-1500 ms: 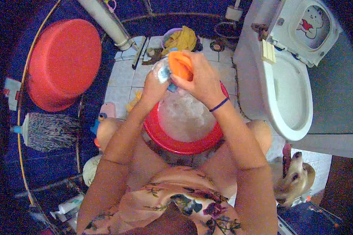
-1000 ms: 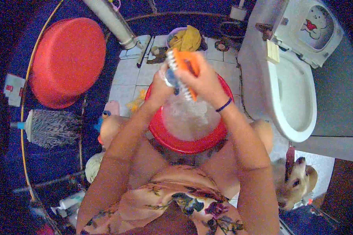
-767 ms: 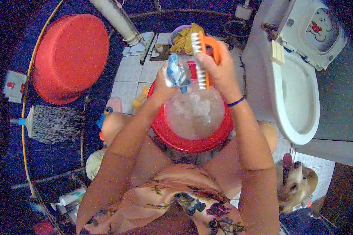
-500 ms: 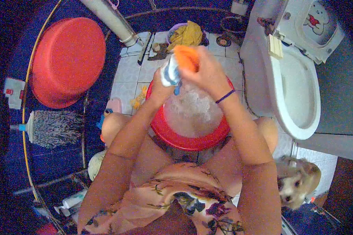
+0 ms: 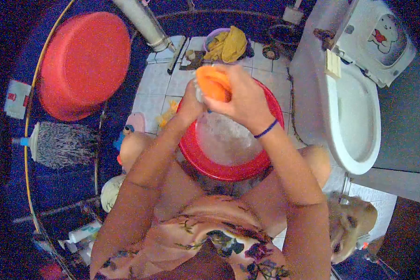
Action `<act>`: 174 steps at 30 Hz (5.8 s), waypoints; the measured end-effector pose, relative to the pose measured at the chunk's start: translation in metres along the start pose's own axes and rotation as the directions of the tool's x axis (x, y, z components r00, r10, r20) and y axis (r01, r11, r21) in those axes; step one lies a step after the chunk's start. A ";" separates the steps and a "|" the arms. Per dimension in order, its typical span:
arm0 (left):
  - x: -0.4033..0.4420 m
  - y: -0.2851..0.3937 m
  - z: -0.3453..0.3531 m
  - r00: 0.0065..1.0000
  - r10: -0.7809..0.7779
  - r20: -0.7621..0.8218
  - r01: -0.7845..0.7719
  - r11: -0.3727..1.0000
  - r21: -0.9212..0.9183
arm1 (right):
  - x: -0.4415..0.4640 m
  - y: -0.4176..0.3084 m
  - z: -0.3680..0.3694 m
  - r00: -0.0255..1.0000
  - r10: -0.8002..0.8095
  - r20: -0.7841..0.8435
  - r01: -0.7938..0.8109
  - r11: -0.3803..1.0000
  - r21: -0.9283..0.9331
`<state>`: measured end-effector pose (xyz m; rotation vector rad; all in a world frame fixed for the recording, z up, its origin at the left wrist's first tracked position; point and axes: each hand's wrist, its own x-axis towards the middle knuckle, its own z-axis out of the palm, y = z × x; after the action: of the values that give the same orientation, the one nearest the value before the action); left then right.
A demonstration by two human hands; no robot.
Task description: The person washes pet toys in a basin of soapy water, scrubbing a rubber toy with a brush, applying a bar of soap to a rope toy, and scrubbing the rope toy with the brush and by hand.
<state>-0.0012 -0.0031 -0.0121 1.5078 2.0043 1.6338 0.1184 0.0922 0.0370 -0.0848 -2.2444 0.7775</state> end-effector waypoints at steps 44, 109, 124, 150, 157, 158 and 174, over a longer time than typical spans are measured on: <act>0.022 0.003 0.003 0.702 -0.703 0.113 0.315 0.164 -0.935 | -0.009 0.039 0.027 0.892 0.439 0.112 -0.453 0.869 0.199; 0.024 -0.004 0.035 0.777 -0.626 0.060 0.113 0.044 -0.993 | 0.019 0.040 0.012 0.902 0.431 -0.025 -0.430 0.902 0.028; 0.025 0.023 0.015 0.744 -0.650 0.155 0.268 0.076 -0.961 | 0.011 0.009 0.011 0.987 0.160 -0.033 -0.156 0.984 0.089; 0.019 0.011 0.020 0.827 -0.548 0.129 0.227 0.114 -0.967 | 0.014 0.020 0.006 0.975 0.152 -0.163 -0.157 0.987 -0.016; 0.017 0.009 0.030 0.805 -0.564 0.183 0.252 0.046 -0.967 | 0.010 0.043 0.010 0.927 0.347 -0.145 -0.350 0.937 0.007; 0.017 0.007 0.028 0.799 -0.567 0.202 0.266 0.031 -0.963 | 0.011 0.043 0.009 0.919 0.347 -0.187 -0.348 0.937 0.029; 0.017 0.025 0.011 0.858 -0.430 0.282 0.260 -0.111 -0.959 | 0.005 0.070 0.022 0.890 0.456 -0.003 -0.439 0.859 0.263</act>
<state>0.0123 0.0151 0.0109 0.1816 0.4786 2.0289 0.0881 0.1394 -0.0105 -0.5178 -2.0620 1.2888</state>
